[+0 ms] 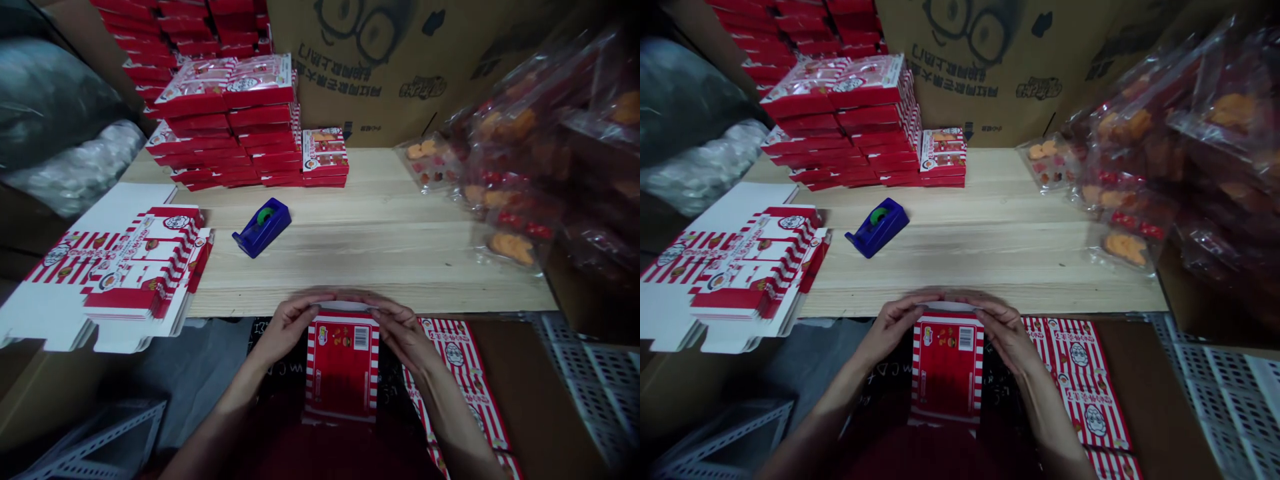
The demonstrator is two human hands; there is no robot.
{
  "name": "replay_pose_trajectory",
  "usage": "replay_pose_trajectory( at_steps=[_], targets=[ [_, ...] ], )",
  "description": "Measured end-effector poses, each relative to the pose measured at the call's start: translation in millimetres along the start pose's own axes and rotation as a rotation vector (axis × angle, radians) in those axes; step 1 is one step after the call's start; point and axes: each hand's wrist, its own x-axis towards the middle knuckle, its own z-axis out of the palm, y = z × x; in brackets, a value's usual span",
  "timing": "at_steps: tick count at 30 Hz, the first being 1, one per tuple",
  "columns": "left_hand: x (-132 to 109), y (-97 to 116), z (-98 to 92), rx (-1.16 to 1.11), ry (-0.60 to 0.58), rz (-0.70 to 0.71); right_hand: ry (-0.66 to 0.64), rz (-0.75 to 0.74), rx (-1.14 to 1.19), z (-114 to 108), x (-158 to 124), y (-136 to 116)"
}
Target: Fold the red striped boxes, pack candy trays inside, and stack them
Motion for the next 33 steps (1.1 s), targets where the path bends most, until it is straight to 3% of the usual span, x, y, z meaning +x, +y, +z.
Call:
replay_pose_trajectory(
  at_steps=[3, 6, 11, 15, 23, 28, 33],
  targets=[
    [-0.7, -0.7, -0.4, 0.024, -0.04, -0.012, 0.016, -0.023, -0.049, 2.1, -2.2, -2.4],
    [2.9, 0.6, 2.3, -0.012, -0.01, 0.007, -0.059, 0.021, -0.017, 8.2, -0.3, -13.3],
    [9.9, 25.2, 6.3, -0.103, -0.031, 0.006, -0.103, 0.091, 0.082, 22.2, 7.0, -37.6],
    [6.6, 37.0, 7.9, -0.151, -0.062, -0.05, -0.098, 0.087, 0.087, 26.9, 8.8, -37.3],
    [-7.5, 3.0, 5.6, -0.278, -0.01, -0.087, -0.023, 0.096, 0.072, 16.8, 0.3, -2.5],
    [-7.4, -2.0, 10.3, -0.434, 0.059, -0.185, -0.056, 0.151, 0.136, 16.7, 1.5, -4.1],
    [-6.7, -4.9, 16.3, -0.515, 0.131, -0.181, -0.083, 0.296, 0.29, 15.8, -0.5, -9.6]
  ],
)
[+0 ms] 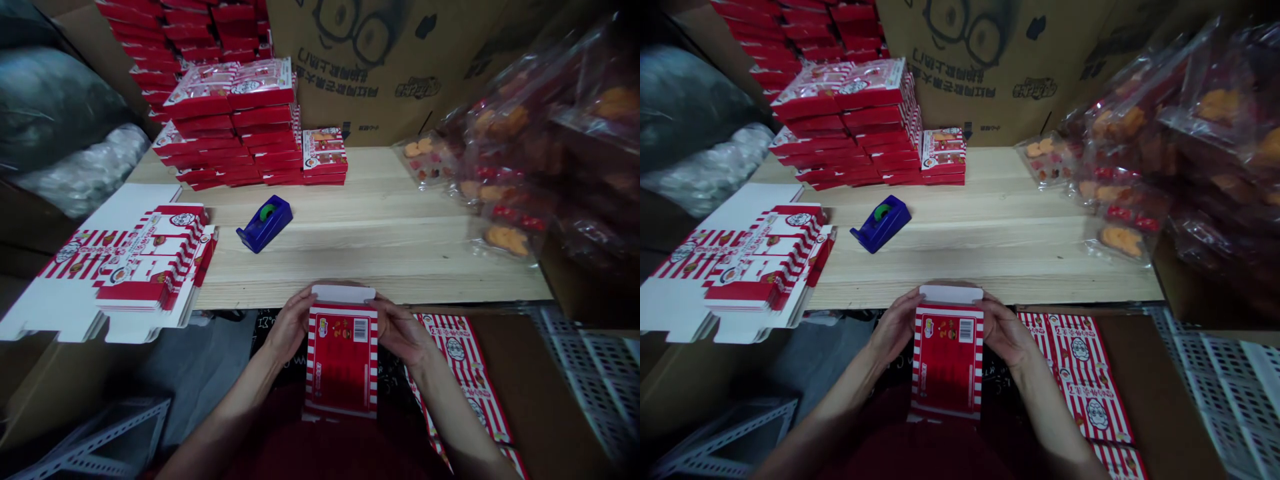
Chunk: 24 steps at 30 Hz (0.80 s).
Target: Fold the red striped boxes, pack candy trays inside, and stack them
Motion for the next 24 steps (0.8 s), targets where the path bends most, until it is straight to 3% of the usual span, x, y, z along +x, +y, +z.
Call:
replay_pose_trajectory(
  at_steps=[5, 9, 15, 24],
  targets=[
    [10.9, 4.3, 1.7, 0.033, 0.086, -0.039, 0.016, 0.051, 0.012, 1.0, 3.9, -2.0],
    [19.6, 8.4, 0.7, 0.171, 0.032, -0.047, 0.102, -0.045, -0.118, -0.3, 12.2, -0.5],
    [16.0, 12.9, -10.4, 0.564, -0.136, 0.186, 0.183, -0.196, -0.131, -1.7, 10.2, 7.7],
    [11.4, 17.5, -16.4, 0.748, -0.257, 0.371, 0.076, -0.318, -0.216, -8.8, 2.0, 10.8]
  ],
)
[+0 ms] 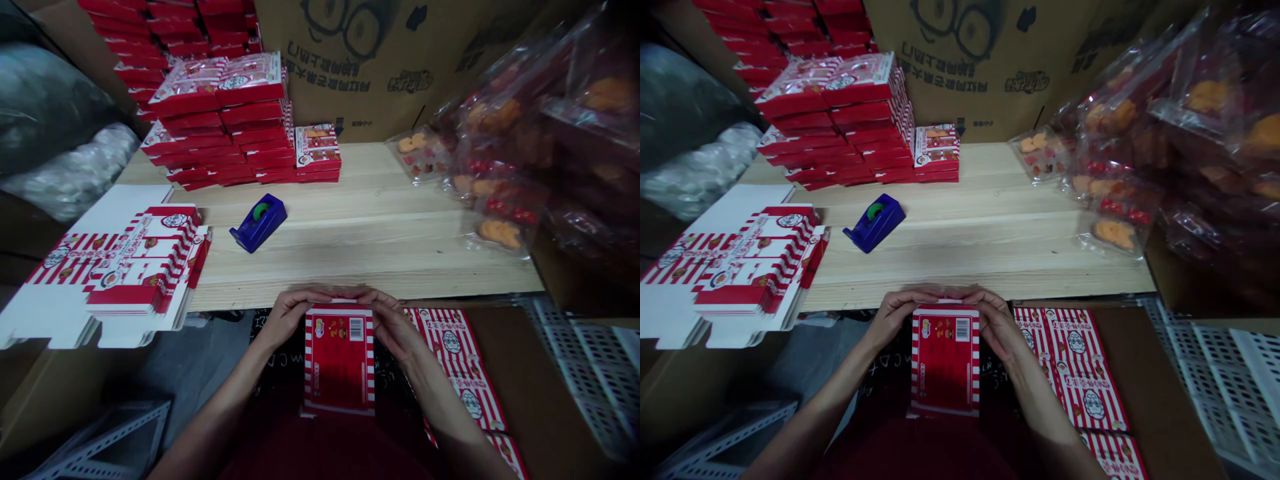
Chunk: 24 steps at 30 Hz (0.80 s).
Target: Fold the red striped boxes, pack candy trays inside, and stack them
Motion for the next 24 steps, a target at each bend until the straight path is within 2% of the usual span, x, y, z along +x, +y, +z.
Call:
replay_pose_trajectory(
  at_steps=[3, 5, 8, 10, 15, 19, 22, 24],
  targets=[
    [-4.6, 1.1, -3.3, 0.038, -0.023, 0.023, -0.08, -0.025, -0.007, -2.2, -5.3, -1.6],
    [-7.2, 1.4, -5.1, 0.082, -0.079, 0.065, -0.105, -0.043, -0.066, -3.1, -8.3, -1.5],
    [-10.2, 2.0, -4.1, 0.201, -0.163, 0.157, -0.058, -0.105, -0.207, -2.5, -10.0, 1.1],
    [-12.1, 4.2, -0.9, 0.273, -0.15, 0.168, -0.031, -0.15, -0.262, 0.1, -10.6, 1.4],
    [-14.2, 19.7, 4.6, 0.27, -0.004, -0.005, -0.111, -0.134, -0.359, 8.9, -17.6, -16.5],
    [-7.2, 32.2, -0.4, 0.297, -0.069, -0.111, -0.19, -0.028, -0.529, 8.6, -17.2, -36.7],
    [2.2, 33.3, -2.8, 0.269, -0.051, -0.135, -0.225, 0.004, -0.532, 6.6, -8.1, -42.8],
    [7.2, 29.8, -2.1, 0.255, -0.03, -0.14, -0.197, 0.008, -0.505, 5.4, -1.1, -42.1]
  ],
)
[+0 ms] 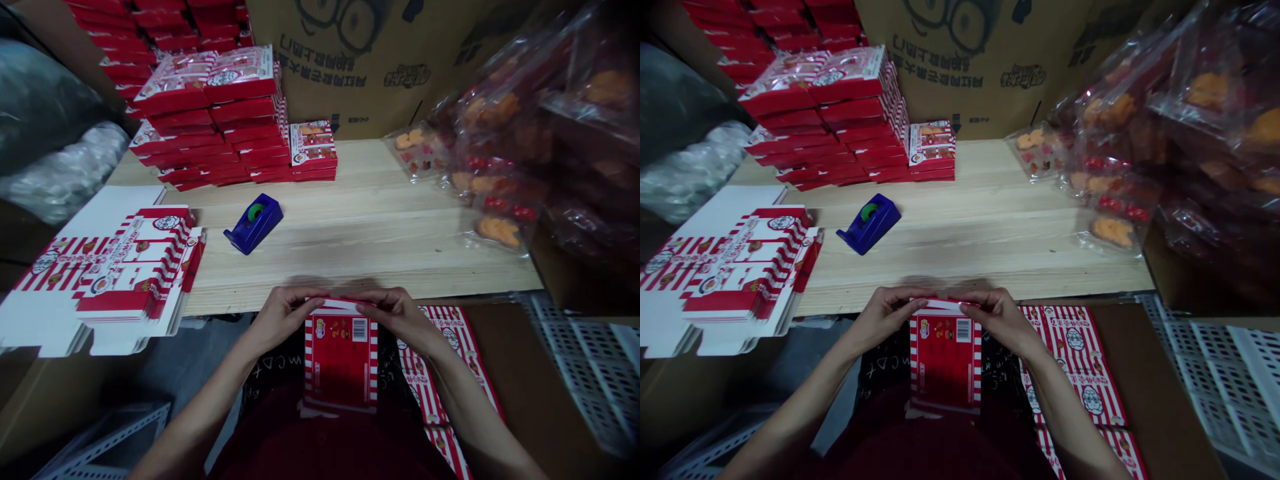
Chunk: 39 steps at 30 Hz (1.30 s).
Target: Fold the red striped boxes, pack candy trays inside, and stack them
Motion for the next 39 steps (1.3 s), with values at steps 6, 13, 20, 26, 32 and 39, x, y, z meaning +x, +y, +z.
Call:
replay_pose_trajectory(
  at_steps=[6, 13, 20, 26, 32, 39],
  targets=[
    [4.6, -13.8, 8.5, -0.11, 0.036, -0.036, 0.006, 0.044, 0.052, -3.9, 10.7, 8.8],
    [5.1, -10.4, 10.7, -0.184, 0.057, -0.093, -0.035, 0.032, 0.003, -6.4, 12.6, 5.4],
    [-3.2, -9.1, 11.8, -0.035, 0.059, -0.002, 0.016, -0.046, -0.057, -1.2, 4.0, 14.5],
    [-20.0, 0.5, 5.5, 0.074, -0.018, 0.1, 0.025, -0.151, -0.182, 2.0, -15.3, 20.7],
    [-34.2, 7.1, 1.4, 0.116, -0.082, 0.16, 0.053, -0.173, -0.223, 5.6, -30.2, 16.0],
    [-42.2, -7.6, 14.9, 0.023, 0.011, 0.157, 0.143, -0.141, -0.084, 20.2, -26.9, 32.0]
  ],
)
